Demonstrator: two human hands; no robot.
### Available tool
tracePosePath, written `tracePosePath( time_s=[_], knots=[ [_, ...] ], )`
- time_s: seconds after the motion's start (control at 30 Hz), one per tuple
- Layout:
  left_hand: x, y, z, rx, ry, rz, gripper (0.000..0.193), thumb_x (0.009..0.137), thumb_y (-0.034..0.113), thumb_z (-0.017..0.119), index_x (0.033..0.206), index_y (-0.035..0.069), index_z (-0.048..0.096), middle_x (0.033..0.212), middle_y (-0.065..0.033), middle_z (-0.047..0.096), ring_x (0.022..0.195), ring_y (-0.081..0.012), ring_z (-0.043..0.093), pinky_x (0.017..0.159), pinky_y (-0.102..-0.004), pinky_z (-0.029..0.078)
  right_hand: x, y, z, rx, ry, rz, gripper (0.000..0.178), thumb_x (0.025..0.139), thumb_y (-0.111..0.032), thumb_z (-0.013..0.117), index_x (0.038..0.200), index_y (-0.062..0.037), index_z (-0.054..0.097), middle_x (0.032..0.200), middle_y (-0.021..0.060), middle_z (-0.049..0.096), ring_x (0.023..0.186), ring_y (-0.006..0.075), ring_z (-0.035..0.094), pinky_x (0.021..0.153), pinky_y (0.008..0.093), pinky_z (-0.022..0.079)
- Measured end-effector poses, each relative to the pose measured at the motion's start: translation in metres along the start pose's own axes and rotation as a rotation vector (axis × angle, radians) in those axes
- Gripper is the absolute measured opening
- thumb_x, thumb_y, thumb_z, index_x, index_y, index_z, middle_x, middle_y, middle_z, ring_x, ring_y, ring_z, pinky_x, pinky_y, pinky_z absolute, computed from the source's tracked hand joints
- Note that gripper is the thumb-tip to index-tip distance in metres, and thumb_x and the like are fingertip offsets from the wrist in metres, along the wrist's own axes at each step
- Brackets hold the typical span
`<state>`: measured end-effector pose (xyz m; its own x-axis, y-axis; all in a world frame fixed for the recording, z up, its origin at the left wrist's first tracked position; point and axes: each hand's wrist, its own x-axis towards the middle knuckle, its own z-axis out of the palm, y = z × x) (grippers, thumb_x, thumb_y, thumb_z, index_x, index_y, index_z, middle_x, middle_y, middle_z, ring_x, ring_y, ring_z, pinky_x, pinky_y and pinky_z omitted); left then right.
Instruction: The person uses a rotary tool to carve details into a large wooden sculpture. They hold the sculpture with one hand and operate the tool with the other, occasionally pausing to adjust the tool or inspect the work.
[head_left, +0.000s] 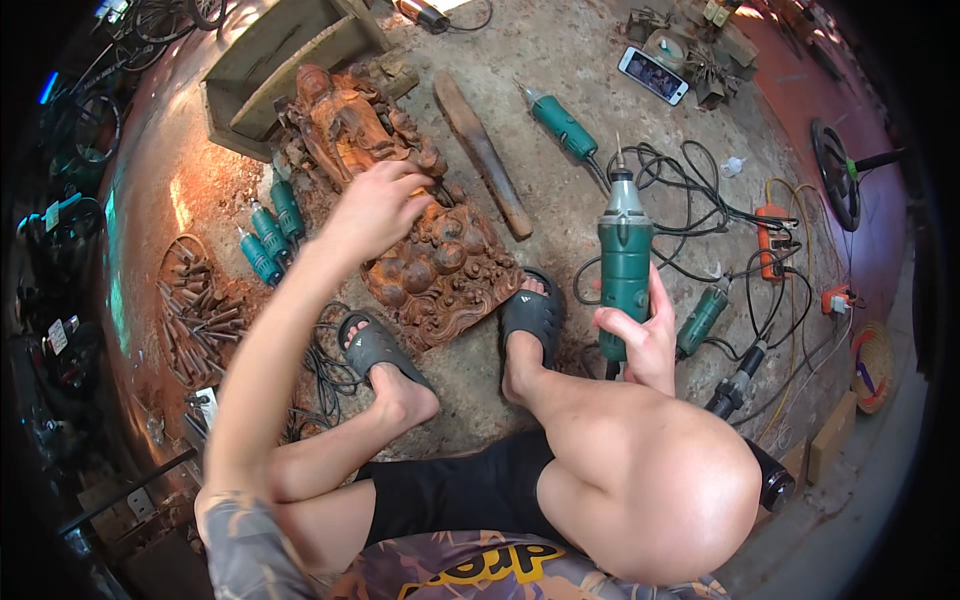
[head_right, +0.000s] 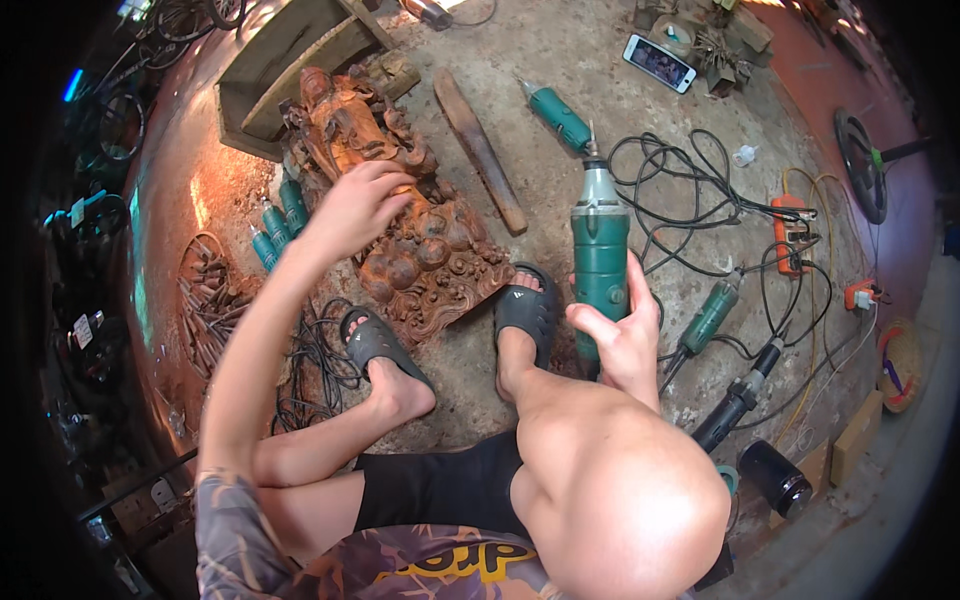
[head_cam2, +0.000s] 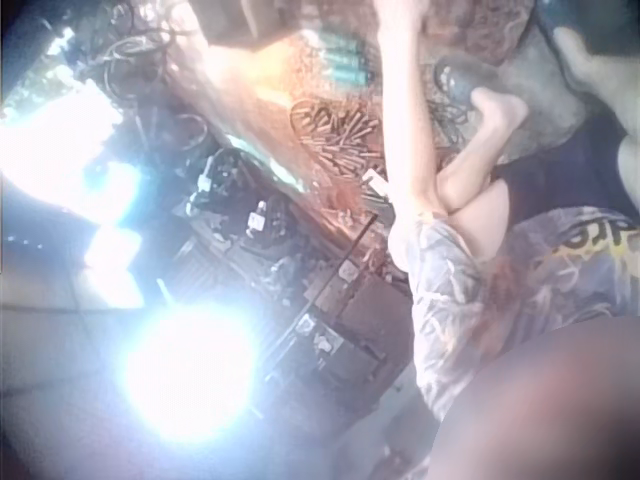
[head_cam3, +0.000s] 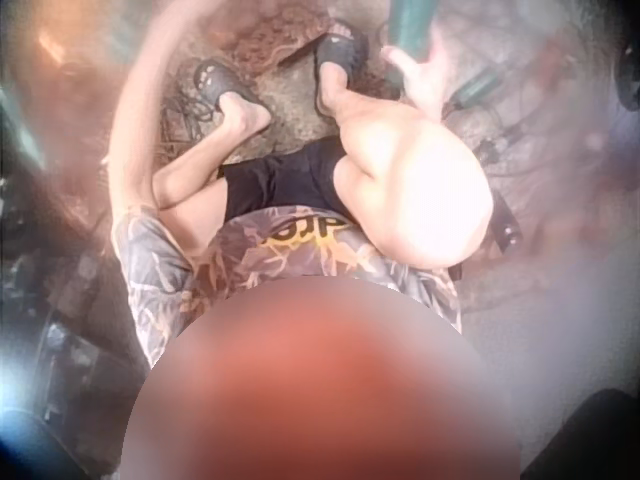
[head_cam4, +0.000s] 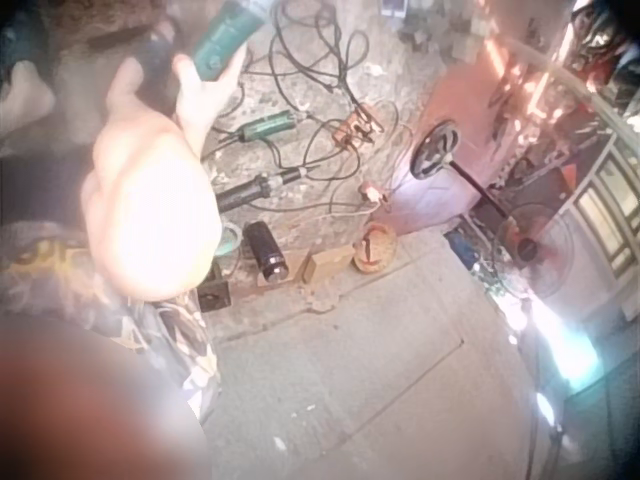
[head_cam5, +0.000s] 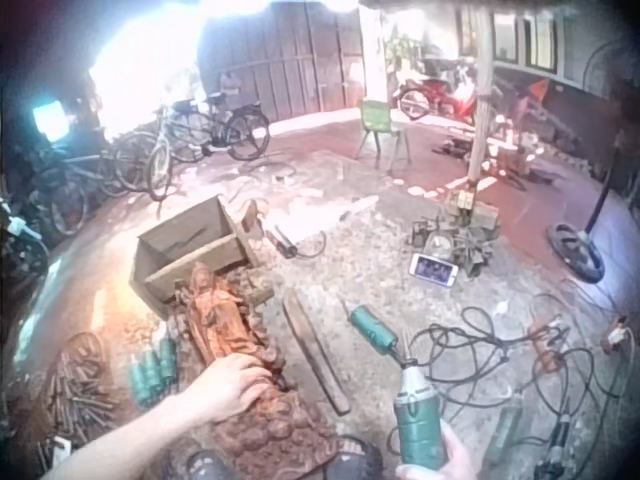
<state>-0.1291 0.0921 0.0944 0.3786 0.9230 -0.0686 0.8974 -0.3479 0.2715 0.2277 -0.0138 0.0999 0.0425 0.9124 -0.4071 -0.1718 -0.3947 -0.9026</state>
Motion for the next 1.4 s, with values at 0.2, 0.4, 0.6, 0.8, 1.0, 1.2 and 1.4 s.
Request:
tracePosePath(
  time_s=[0.2,0.4,0.6,0.8,1.0,1.2,1.4],
  knots=[
    [0.034,0.021,0.073,-0.107,-0.025,-0.187,0.026,0.098,0.026,0.067,0.113,0.010,0.080,0.102,-0.0163,0.079,0.104,-0.0369,0.074,0.100,-0.0504,0.056,0.004,0.012,0.001,-0.040,-0.042,0.044,0.082,0.075,0.004,0.078,0.153,-0.0008,0.053,0.119,0.0100,0.070,0.099,0.0153,0.068,0.091,0.0298,0.054],
    [0.030,0.014,0.070,-0.156,0.012,-0.167,0.028,0.098,0.018,0.059,0.115,0.011,0.080,0.101,-0.0182,0.079,0.099,-0.0385,0.075,0.091,-0.0503,0.059,0.008,0.010,0.002,-0.041,0.024,0.083,0.085,0.074,0.005,0.079,0.154,-0.0009,0.053,0.120,0.0100,0.071,0.105,0.0149,0.067,0.093,0.0297,0.054],
    [0.024,0.020,0.072,-0.019,-0.042,-0.144,0.036,0.098,0.021,0.053,0.117,0.009,0.080,0.103,-0.0203,0.078,0.103,-0.0397,0.073,0.095,-0.0519,0.057,-0.004,0.005,-0.003,-0.018,0.042,0.066,0.084,0.075,0.004,0.078,0.155,-0.0010,0.051,0.119,0.0105,0.071,0.091,0.0128,0.068,0.081,0.0287,0.057],
    [0.000,0.004,0.062,-0.104,-0.022,-0.128,0.037,0.094,0.017,0.053,0.117,0.007,0.080,0.109,-0.0192,0.078,0.113,-0.0370,0.071,0.104,-0.0492,0.054,-0.009,0.003,-0.009,-0.064,0.031,0.029,0.081,0.076,0.002,0.077,0.153,-0.0020,0.052,0.117,0.0115,0.071,0.085,0.0136,0.067,0.079,0.0292,0.057],
    [-0.056,-0.024,0.065,-0.246,0.210,-0.036,0.039,0.087,0.008,0.053,0.116,0.007,0.080,0.114,-0.0156,0.078,0.120,-0.0347,0.069,0.114,-0.0477,0.050,-0.013,0.006,-0.018,-0.172,-0.008,-0.003,0.071,0.078,-0.004,0.073,0.146,-0.0011,0.055,0.117,0.0136,0.069,0.079,0.0187,0.068,0.073,0.0326,0.055],
    [-0.073,-0.027,0.064,-0.372,0.295,-0.093,0.042,0.082,0.007,0.054,0.115,0.009,0.080,0.112,-0.0137,0.079,0.115,-0.0339,0.072,0.119,-0.0481,0.048,0.014,0.020,-0.012,-0.162,-0.069,0.075,0.072,0.077,-0.002,0.077,0.146,-0.0018,0.054,0.115,0.0129,0.070,0.081,0.0165,0.067,0.074,0.0312,0.056],
    [-0.061,-0.017,0.069,-0.376,0.302,-0.198,0.042,0.083,0.007,0.057,0.118,0.010,0.081,0.106,-0.0134,0.080,0.110,-0.0306,0.074,0.118,-0.0471,0.049,0.059,0.046,-0.004,-0.368,-0.141,-0.017,0.084,0.076,0.003,0.077,0.155,0.0028,0.050,0.124,0.0119,0.071,0.097,0.0166,0.068,0.088,0.0306,0.056]
  ],
)
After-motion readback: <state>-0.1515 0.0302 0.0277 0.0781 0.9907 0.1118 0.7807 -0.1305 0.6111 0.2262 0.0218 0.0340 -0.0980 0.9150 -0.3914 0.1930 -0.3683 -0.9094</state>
